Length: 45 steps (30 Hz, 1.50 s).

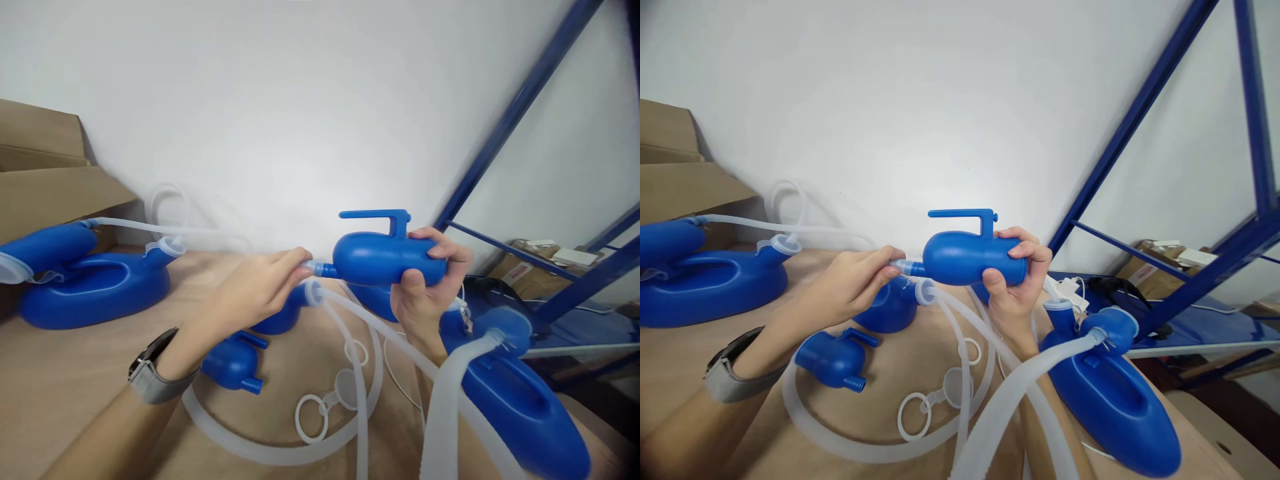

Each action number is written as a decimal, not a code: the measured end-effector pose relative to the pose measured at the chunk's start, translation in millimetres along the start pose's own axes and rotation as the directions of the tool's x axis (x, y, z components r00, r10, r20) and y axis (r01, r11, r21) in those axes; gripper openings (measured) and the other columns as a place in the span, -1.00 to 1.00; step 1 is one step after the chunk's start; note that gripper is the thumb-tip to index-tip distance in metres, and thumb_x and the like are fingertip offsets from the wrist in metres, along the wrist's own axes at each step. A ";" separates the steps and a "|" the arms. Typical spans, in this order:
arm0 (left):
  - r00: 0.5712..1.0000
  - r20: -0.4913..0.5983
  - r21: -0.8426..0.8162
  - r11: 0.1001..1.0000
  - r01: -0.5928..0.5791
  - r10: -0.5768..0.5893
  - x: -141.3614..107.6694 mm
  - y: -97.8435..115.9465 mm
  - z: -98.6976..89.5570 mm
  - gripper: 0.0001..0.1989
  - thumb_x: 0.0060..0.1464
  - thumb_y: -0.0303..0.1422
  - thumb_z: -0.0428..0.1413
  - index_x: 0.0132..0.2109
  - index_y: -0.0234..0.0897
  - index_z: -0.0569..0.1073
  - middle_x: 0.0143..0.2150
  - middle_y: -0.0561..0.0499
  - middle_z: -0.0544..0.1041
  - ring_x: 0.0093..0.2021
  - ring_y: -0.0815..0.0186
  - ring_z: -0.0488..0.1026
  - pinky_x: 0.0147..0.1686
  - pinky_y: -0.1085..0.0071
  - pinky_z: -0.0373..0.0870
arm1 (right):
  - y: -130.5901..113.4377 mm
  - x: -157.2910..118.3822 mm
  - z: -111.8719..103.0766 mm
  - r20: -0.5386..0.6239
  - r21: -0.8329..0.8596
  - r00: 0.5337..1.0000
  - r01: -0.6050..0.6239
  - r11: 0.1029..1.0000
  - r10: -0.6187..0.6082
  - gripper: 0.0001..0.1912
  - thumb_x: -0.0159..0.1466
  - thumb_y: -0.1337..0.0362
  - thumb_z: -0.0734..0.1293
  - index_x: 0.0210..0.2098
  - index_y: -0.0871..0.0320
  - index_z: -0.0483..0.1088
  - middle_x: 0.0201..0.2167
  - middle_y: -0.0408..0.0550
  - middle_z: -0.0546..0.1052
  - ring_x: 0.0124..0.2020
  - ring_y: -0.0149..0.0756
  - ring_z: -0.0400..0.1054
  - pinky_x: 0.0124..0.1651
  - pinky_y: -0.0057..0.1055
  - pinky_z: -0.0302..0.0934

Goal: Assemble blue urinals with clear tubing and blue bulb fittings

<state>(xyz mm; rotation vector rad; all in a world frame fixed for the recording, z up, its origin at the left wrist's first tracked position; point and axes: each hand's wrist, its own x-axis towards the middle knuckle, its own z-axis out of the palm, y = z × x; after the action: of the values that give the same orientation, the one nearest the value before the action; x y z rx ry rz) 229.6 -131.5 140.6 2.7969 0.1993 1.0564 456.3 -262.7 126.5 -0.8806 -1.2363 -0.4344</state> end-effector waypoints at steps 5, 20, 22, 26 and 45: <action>0.999 -0.047 -0.070 0.998 0.003 -0.006 -0.5 2.1 -0.3 -0.70 0.50 -0.19 -0.18 -0.07 -0.18 0.38 -0.42 0.08 0.50 -0.49 0.24 0.41 -0.43 0.35 0.21 | -10.7 -3.5 1.9 0.004 -0.036 0.997 0.071 0.997 -0.071 -0.64 0.32 -0.08 0.45 -0.19 -0.07 0.24 0.02 -0.06 0.43 0.12 -0.03 0.35 0.26 0.10 0.24; 0.992 0.044 -0.436 0.891 0.128 -0.121 5.4 1.6 13.5 -0.58 0.49 -0.18 -0.16 -0.39 -0.21 0.20 -0.52 0.19 0.22 -0.52 0.42 0.20 -0.41 0.44 0.16 | -30.0 7.4 -6.3 0.216 -0.189 0.912 0.388 0.902 -0.348 -0.61 0.26 0.14 0.41 0.08 -0.11 0.42 -0.07 0.00 0.48 -0.08 0.03 0.49 0.07 0.15 0.48; 0.992 0.028 -0.406 0.905 0.124 -0.124 5.4 2.9 10.3 -0.59 0.48 -0.19 -0.13 -0.36 -0.23 0.27 -0.53 0.20 0.26 -0.53 0.43 0.22 -0.42 0.45 0.17 | -21.8 8.2 -14.6 0.265 -0.157 0.942 0.251 0.955 -0.204 -0.65 0.25 0.15 0.44 0.02 -0.12 0.41 0.05 0.00 0.46 0.08 0.09 0.46 0.13 0.18 0.43; 0.997 0.022 -0.301 0.951 0.074 -0.071 2.7 2.3 5.3 -0.69 0.46 -0.18 -0.05 -0.19 -0.24 0.44 -0.51 0.19 0.36 -0.53 0.41 0.30 -0.43 0.45 0.21 | -6.4 10.8 -26.5 0.319 -0.065 0.948 0.036 0.997 -0.014 -0.65 0.19 0.12 0.52 -0.09 -0.06 0.40 0.07 -0.04 0.47 0.07 0.05 0.49 0.08 0.07 0.43; 0.880 -0.247 0.312 0.893 -0.324 0.405 0.5 -22.9 37.4 -0.67 0.39 -0.49 -0.03 0.23 -0.40 0.38 0.17 -0.32 0.55 0.08 0.09 0.61 0.02 0.23 0.62 | -4.2 13.3 -11.7 0.047 -0.240 0.894 -0.422 0.874 0.445 -0.73 0.27 -0.01 0.43 -0.26 0.04 0.44 -0.29 -0.18 0.50 -0.25 -0.24 0.37 -0.10 -0.28 0.26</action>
<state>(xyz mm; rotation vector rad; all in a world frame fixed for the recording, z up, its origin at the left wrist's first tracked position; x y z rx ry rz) 253.2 -112.2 109.0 2.9579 -0.1896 1.6703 464.7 -272.0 139.6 -1.3540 -1.0489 -0.1665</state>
